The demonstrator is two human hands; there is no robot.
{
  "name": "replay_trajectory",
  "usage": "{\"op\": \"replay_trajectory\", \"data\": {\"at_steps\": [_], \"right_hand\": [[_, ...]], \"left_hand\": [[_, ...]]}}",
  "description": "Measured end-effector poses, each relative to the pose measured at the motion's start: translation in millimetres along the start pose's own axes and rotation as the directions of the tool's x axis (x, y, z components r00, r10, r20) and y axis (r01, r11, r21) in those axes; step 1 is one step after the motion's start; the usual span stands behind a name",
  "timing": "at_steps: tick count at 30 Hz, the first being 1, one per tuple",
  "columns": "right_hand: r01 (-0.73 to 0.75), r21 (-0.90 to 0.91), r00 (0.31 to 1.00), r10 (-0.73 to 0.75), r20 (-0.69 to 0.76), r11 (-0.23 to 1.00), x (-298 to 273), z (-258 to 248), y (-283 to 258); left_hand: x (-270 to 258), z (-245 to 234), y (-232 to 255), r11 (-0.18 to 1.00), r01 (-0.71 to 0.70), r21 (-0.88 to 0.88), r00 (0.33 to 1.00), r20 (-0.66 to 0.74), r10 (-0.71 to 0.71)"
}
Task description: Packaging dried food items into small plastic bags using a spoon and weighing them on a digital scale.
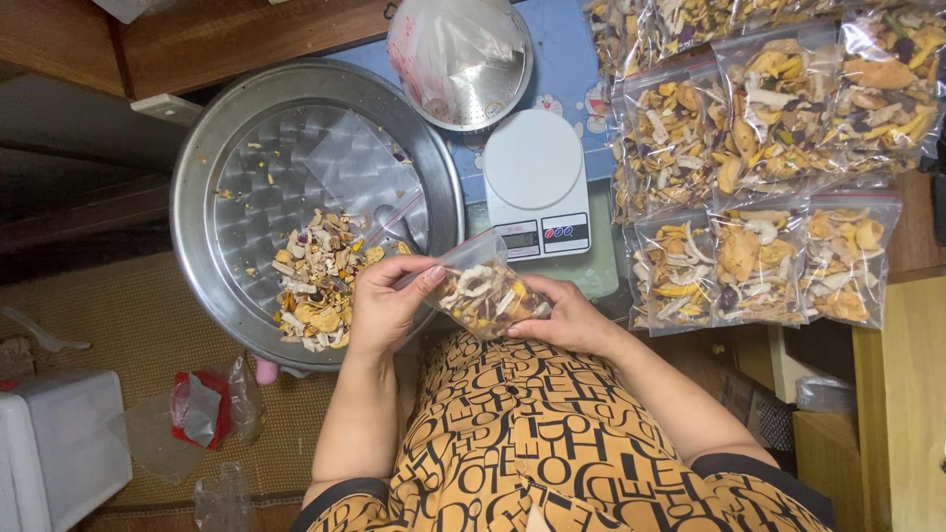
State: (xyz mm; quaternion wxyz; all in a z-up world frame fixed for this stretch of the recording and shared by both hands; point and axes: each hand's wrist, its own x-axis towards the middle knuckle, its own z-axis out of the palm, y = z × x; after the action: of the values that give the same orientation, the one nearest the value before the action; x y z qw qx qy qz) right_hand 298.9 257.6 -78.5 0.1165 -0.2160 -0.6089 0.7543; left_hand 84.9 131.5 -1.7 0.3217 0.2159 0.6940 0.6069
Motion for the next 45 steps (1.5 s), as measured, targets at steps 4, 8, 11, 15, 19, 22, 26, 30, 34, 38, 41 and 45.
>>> {"op": "replay_trajectory", "data": {"at_steps": [4, 8, 11, 15, 19, 22, 26, 30, 34, 38, 41, 45], "right_hand": [[-0.01, 0.048, 0.999, 0.012, -0.033, 0.999, -1, 2, 6], [-0.011, 0.058, 0.998, 0.014, -0.053, 0.998, -1, -1, 18], [-0.018, 0.059, 0.998, 0.021, -0.056, 0.998, -1, -3, 20], [-0.052, 0.081, 0.998, 0.055, -0.032, 0.995, 0, -4, 13], [-0.043, 0.068, 0.998, 0.046, -0.033, 0.997, 0, -4, 13], [-0.038, 0.064, 0.998, 0.041, -0.052, 0.997, -1, -4, 16], [-0.049, 0.073, 0.997, 0.053, -0.06, 0.996, -1, -1, 16], [-0.036, 0.128, 0.989, 0.053, -0.136, 0.991, -7, -1, 22], [-0.077, 0.252, 0.968, 0.132, -0.213, 0.965, -10, -5, 44], [-0.244, 0.59, 0.892, 0.417, -0.175, 0.77, -11, 6, 46], [-0.297, 0.638, 0.884, 0.457, -0.097, 0.711, -9, 4, 38], [-0.279, 0.676, 0.886, 0.454, -0.093, 0.682, 2, 7, 72]], "left_hand": [[0, -1, 12, 0.986, 0.143, -0.08, 0.99, 0.026, -0.142], [1, -11, -8, 0.97, 0.181, -0.165, 0.982, -0.031, -0.188], [0, -11, -14, 0.972, 0.161, -0.172, 0.982, -0.071, -0.175], [0, -11, -14, 0.98, 0.128, -0.154, 0.986, -0.085, -0.142], [0, -12, -20, 0.984, 0.103, -0.148, 0.99, -0.084, -0.116], [0, -10, -18, 0.983, 0.103, -0.148, 0.989, -0.086, -0.117], [5, -19, -10, 0.972, 0.141, -0.186, 0.989, 0.07, -0.131], [6, -17, -10, 0.963, 0.189, -0.195, 0.958, 0.252, -0.137], [6, -5, -69, 0.907, 0.398, -0.139, 0.866, 0.383, -0.321], [0, 27, -85, 0.754, 0.651, -0.084, 0.697, 0.461, -0.55], [3, 16, -111, 0.702, 0.698, -0.142, 0.679, 0.442, -0.586], [2, 26, -96, 0.658, 0.739, -0.146, 0.654, 0.392, -0.647]]}}
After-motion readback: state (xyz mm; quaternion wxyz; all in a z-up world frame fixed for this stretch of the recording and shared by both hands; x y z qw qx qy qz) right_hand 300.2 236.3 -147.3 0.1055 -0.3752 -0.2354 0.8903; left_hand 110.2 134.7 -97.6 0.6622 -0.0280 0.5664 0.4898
